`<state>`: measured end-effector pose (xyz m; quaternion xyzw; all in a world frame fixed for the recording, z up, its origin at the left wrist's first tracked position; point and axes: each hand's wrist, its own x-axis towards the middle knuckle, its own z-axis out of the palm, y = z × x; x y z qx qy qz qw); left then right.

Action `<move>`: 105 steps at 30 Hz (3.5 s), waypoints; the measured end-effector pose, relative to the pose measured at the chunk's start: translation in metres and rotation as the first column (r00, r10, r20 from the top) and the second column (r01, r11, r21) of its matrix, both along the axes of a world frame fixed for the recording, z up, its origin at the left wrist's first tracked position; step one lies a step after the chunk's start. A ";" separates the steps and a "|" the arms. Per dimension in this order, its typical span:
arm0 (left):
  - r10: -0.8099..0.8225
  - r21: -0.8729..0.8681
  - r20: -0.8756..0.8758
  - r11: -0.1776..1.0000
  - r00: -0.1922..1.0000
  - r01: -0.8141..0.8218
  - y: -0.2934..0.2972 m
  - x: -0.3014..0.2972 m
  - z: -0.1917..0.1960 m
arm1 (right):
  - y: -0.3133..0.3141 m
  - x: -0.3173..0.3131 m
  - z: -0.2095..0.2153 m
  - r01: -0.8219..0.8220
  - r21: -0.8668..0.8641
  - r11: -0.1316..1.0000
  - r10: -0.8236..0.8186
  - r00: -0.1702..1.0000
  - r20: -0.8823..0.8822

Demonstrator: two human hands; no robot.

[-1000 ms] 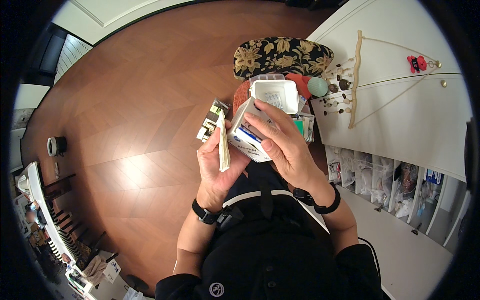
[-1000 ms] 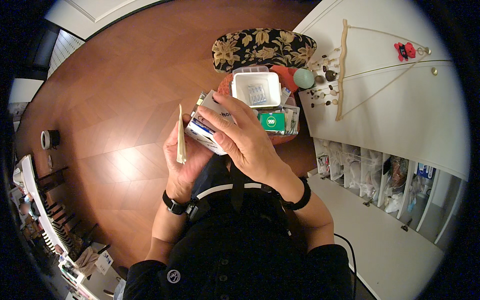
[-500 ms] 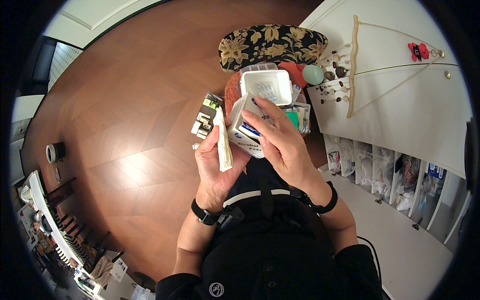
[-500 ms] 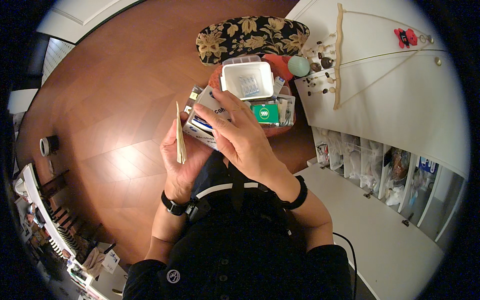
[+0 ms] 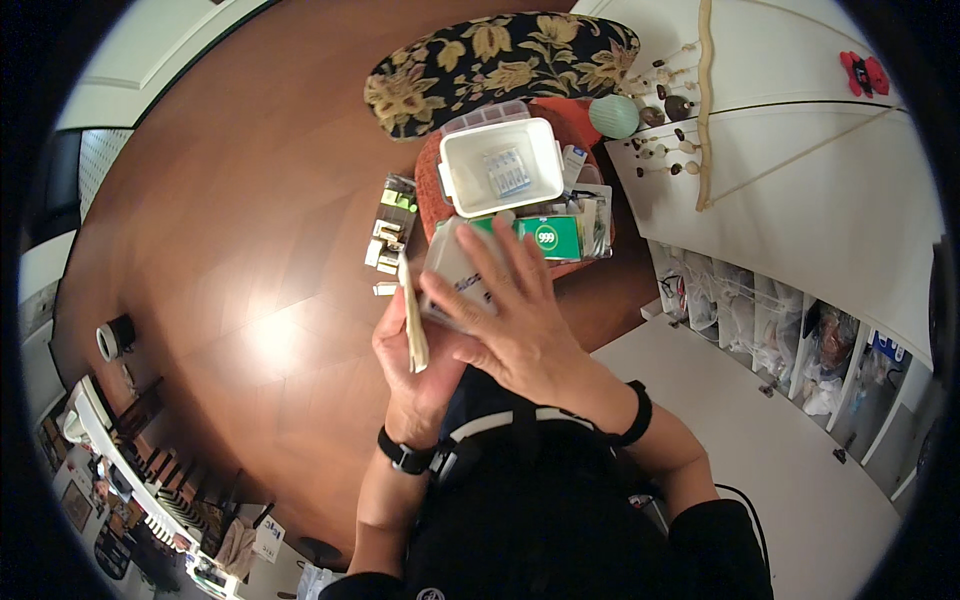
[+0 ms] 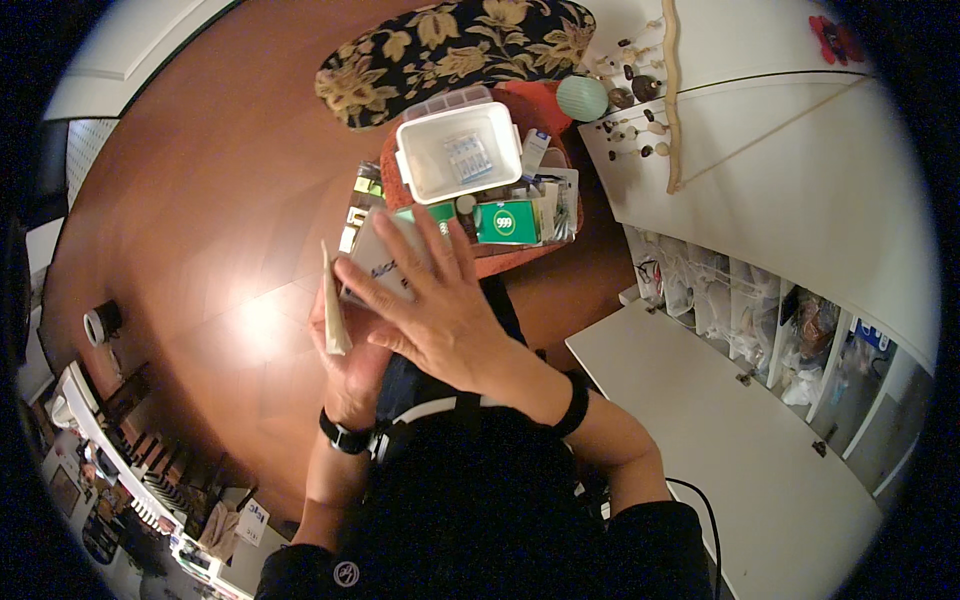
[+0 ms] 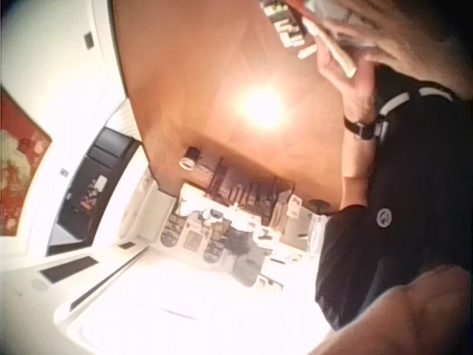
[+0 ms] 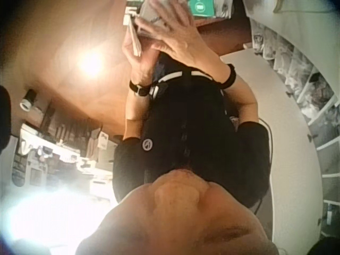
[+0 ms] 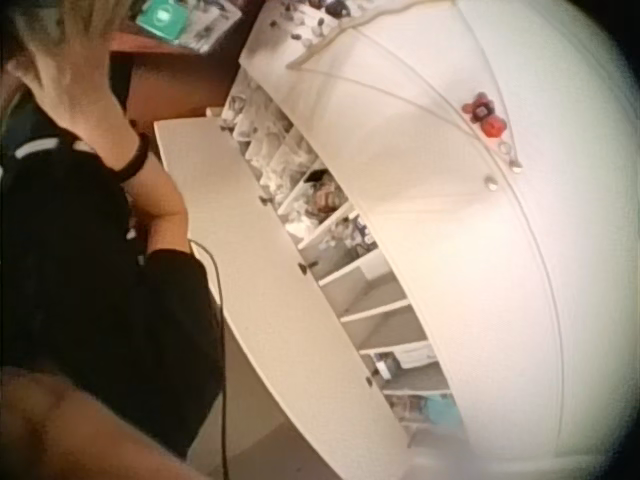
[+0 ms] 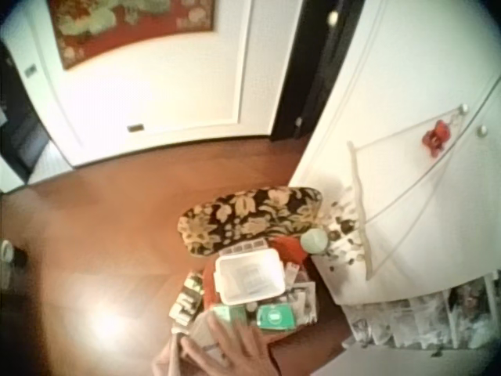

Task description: The person sorts and organizes medical supplies on a table. They open boxes of alcohol pads and green-labeled medicine packets, remove individual items, and place them into a white plastic container with compartments. The person also handles cotton swabs and other packaged items, arranging them on the table.

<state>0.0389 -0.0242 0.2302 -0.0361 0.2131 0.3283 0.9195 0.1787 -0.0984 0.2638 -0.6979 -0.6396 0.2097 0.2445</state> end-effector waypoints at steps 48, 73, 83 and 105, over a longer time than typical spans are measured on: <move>-0.185 0.163 -0.698 0.900 0.692 0.405 0.066 0.093 -0.234 | 0.092 0.209 -0.339 -0.103 -0.474 0.875 0.077 0.994 -0.075; -0.160 0.156 -0.761 0.896 0.629 0.416 0.063 0.102 -0.241 | 0.115 0.209 -0.370 -0.119 -0.228 0.967 0.212 0.867 0.450; -0.149 0.170 -0.747 0.899 0.647 0.403 0.063 0.104 -0.248 | 0.124 0.206 -0.378 -0.008 -0.317 0.948 0.122 0.932 0.342; -0.146 0.248 -0.771 0.828 0.620 0.503 0.058 0.107 -0.256 | 0.120 0.224 -0.339 0.136 -0.572 0.809 -0.136 0.990 0.042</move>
